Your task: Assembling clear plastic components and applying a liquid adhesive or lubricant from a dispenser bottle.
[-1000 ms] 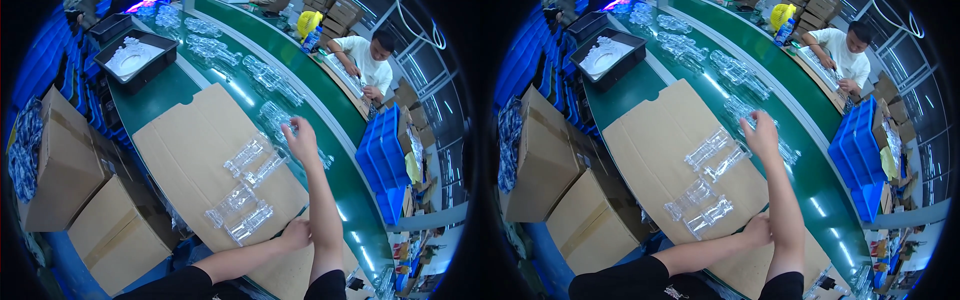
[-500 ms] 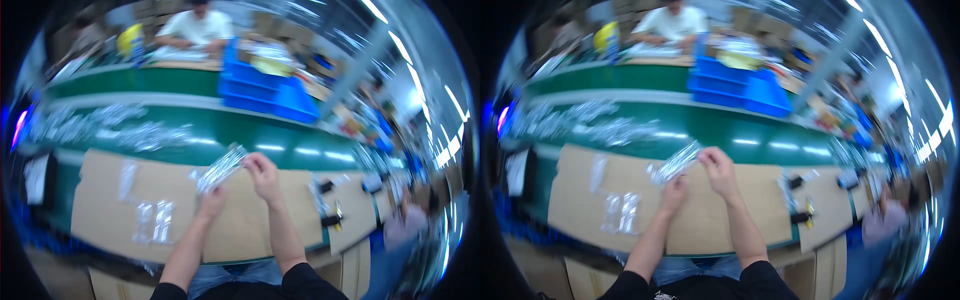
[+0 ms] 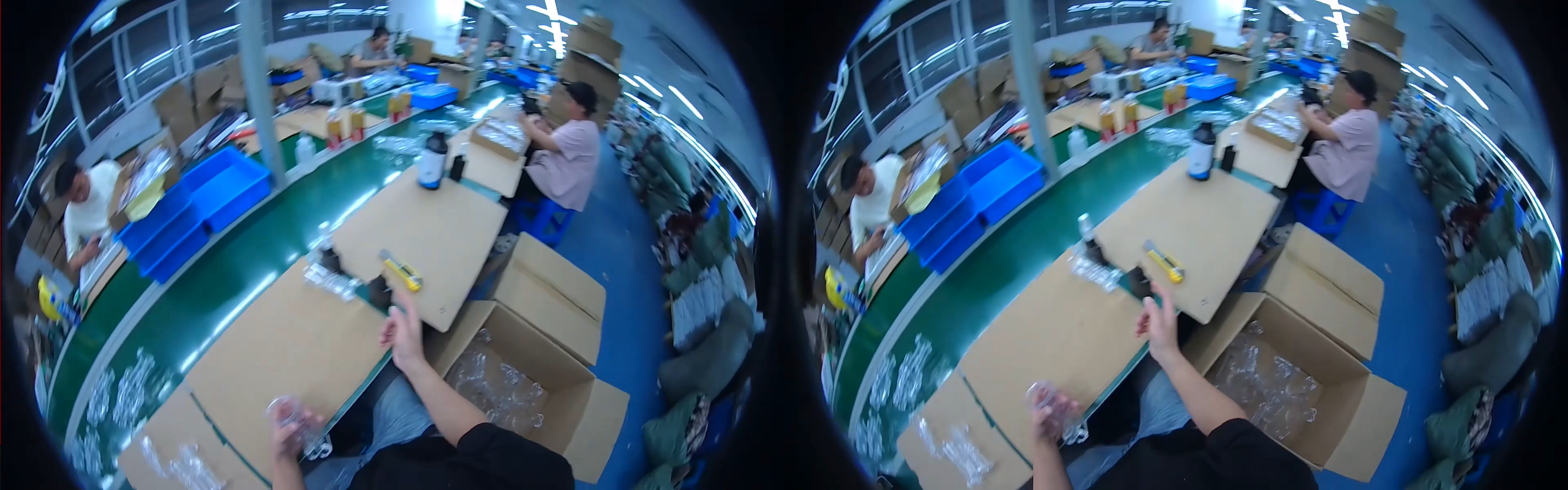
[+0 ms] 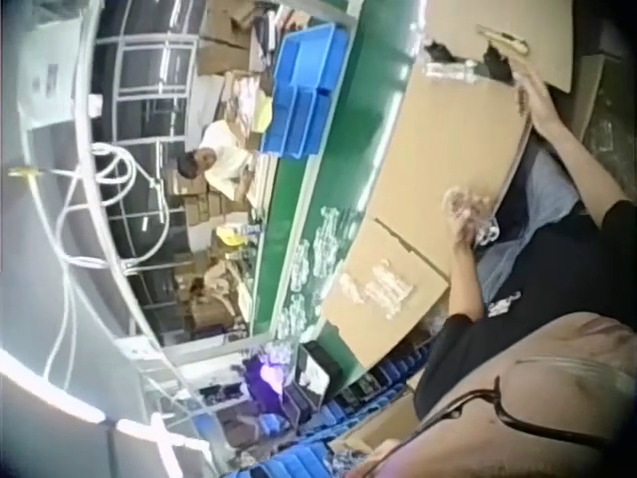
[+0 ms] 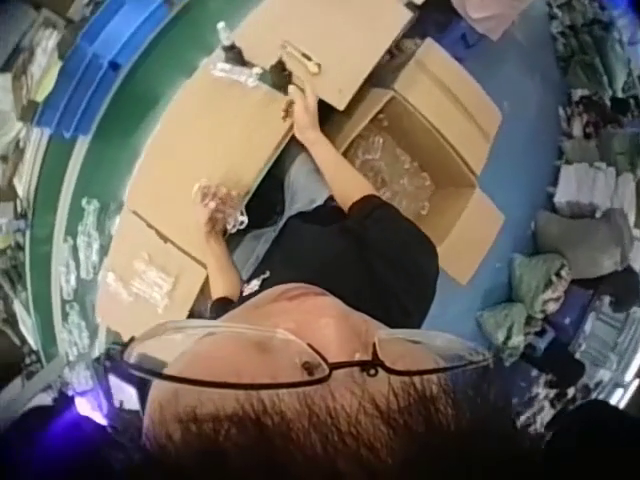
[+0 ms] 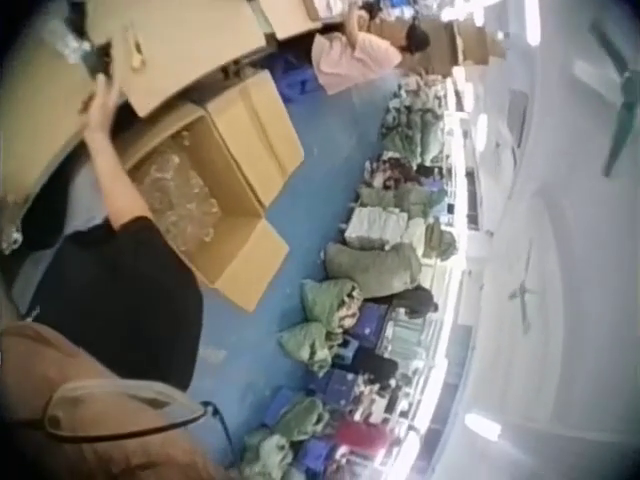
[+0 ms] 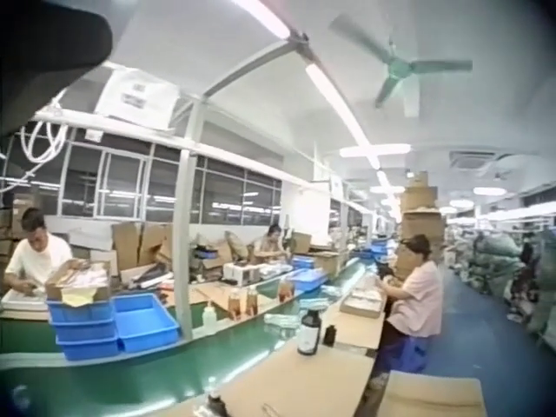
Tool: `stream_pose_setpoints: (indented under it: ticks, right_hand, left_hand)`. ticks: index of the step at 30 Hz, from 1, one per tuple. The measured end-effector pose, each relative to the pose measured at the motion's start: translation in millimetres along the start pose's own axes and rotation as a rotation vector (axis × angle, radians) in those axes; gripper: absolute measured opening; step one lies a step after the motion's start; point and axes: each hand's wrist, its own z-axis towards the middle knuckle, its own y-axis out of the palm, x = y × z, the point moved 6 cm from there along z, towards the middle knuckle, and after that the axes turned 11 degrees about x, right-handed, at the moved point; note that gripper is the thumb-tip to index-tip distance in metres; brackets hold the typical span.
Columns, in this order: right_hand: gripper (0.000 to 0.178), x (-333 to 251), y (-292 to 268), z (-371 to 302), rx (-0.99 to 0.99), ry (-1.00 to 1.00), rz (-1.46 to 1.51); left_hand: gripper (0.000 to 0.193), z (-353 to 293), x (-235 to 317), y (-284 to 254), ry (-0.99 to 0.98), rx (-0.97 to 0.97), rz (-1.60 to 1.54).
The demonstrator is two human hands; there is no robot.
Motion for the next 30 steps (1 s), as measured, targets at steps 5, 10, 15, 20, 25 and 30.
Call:
stream_pose_setpoints:
  ticks: [5, 10, 15, 20, 25, 30]
  right_hand:
    - [0.046, 61.5, -1.5, 59.3, 0.038, 0.669, 0.260]
    - [0.044, 30.7, -20.1, 68.5, -0.082, 0.312, 0.435]
    - [0.041, -58.7, -66.4, -23.6, 0.044, -0.394, 0.087]
    - [0.041, -78.5, -137.5, -83.3, 0.081, -0.218, 0.172]
    - [0.034, -62.9, -149.2, -97.8, 0.148, -0.068, 0.242]
    - [0.039, -55.1, -78.1, -108.7, -0.048, -0.110, 0.187]
  left_hand:
    - [0.050, 3.2, -18.7, -36.0, -0.077, 0.002, -0.044]
    - [0.055, 8.3, -15.5, 9.3, -0.088, -0.137, 0.031]
    - [0.055, -3.2, -15.9, 14.1, -0.037, -0.157, -0.084]
    - [0.054, -20.6, -30.5, 27.1, 0.261, -0.192, 0.178]
    - [0.055, -74.4, -69.5, 85.7, 0.139, -0.085, 0.393]
    - [0.043, -93.9, -57.3, 120.0, 0.370, -0.106, 0.692]
